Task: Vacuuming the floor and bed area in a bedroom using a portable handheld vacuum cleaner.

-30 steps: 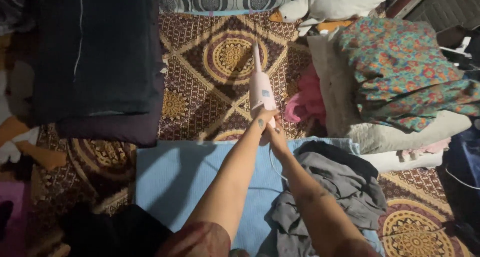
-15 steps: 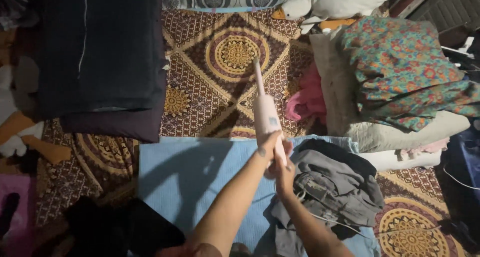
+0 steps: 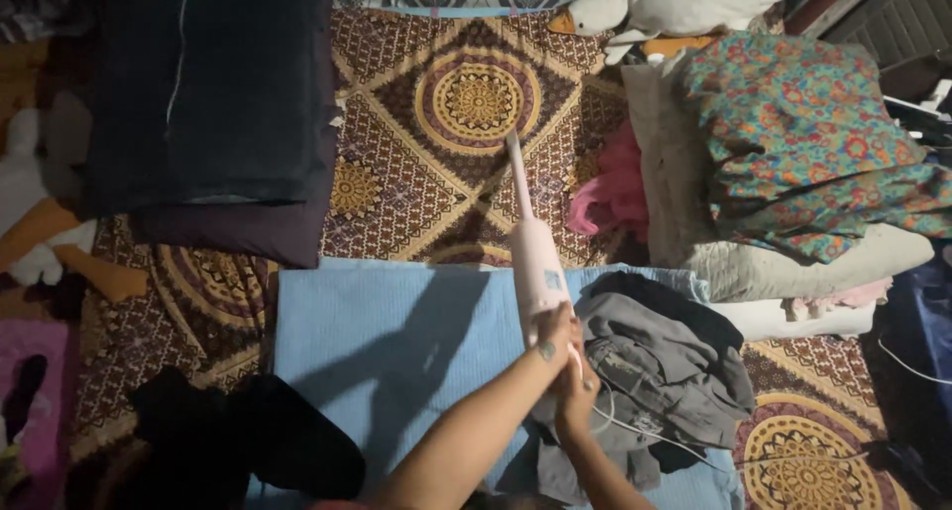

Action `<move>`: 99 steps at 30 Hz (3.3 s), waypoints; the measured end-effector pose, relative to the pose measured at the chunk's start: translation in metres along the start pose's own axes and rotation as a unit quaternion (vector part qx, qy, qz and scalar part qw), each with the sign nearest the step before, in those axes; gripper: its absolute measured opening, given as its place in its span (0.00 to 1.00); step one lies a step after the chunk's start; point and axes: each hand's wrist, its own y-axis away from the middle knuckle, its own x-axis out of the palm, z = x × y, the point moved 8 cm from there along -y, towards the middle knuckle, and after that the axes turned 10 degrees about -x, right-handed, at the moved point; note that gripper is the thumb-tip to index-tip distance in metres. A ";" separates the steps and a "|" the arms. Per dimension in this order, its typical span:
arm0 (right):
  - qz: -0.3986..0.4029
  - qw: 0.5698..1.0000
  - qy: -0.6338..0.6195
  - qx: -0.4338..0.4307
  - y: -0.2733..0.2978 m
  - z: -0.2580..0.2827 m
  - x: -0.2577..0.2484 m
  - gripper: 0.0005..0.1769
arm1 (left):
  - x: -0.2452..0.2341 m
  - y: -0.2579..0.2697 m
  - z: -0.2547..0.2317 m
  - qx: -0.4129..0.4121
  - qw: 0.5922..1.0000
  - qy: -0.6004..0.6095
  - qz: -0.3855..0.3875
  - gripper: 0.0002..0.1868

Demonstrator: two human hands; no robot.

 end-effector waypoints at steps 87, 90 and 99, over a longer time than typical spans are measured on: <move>-0.089 0.969 -0.175 0.149 0.018 0.012 0.027 0.18 | 0.009 0.060 -0.031 0.149 0.971 -0.176 -0.067 0.22; -0.075 0.971 -0.189 0.130 -0.020 0.021 0.071 0.22 | 0.005 0.032 -0.099 0.172 0.950 -0.238 -0.101 0.25; -0.053 0.958 -0.263 0.103 -0.127 -0.007 0.194 0.30 | 0.008 -0.036 -0.275 0.200 0.931 -0.298 -0.067 0.28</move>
